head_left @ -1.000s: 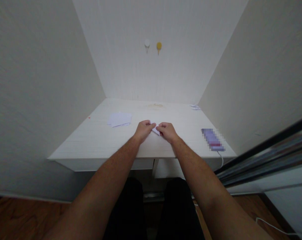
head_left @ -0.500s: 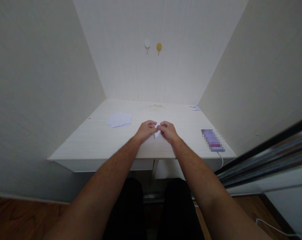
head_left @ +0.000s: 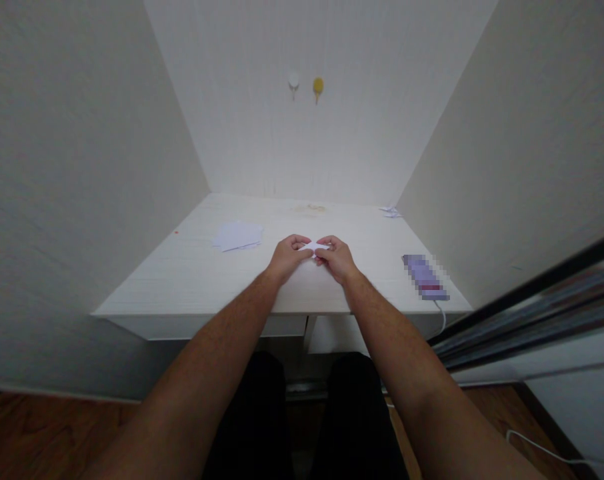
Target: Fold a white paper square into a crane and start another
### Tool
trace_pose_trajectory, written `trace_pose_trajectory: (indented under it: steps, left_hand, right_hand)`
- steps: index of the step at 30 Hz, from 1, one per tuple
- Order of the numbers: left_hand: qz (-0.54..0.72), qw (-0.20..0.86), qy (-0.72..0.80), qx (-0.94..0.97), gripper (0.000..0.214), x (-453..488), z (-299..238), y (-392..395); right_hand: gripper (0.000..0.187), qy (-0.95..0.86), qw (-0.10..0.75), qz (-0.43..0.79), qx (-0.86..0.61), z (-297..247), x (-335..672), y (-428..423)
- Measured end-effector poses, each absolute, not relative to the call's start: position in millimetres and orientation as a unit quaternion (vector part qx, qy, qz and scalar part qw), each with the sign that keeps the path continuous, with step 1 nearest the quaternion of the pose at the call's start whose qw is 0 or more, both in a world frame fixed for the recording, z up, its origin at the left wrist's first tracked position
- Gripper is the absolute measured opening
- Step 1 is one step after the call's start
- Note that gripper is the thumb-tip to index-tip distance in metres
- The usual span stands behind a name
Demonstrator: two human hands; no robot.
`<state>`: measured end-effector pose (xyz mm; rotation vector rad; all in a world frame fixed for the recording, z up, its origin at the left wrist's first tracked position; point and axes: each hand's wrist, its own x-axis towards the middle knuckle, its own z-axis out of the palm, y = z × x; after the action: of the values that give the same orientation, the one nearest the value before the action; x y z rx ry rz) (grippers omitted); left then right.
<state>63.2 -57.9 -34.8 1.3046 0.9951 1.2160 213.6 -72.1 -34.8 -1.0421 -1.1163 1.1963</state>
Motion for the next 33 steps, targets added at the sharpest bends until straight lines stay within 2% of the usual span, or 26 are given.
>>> trace_pose_trajectory:
  steps: [13,22,33]
  left_hand:
    - [0.522,0.499,0.439,0.534,0.026,62.7,-38.2,-52.8]
    - [0.513,0.462,0.459,0.559,0.028,64.9,-35.4,-55.5]
    - [0.512,0.48,0.456,0.548,0.03,65.6,-33.6,-54.1]
  right_hand:
    - [0.024,-0.467,0.59,0.487,-0.443,-38.6,212.4,-69.2]
    - [0.022,-0.548,0.588,0.334,-0.492,-42.2,209.6,-70.2]
    - [0.017,-0.607,0.584,0.196,-0.502,-44.8,208.5,-74.2]
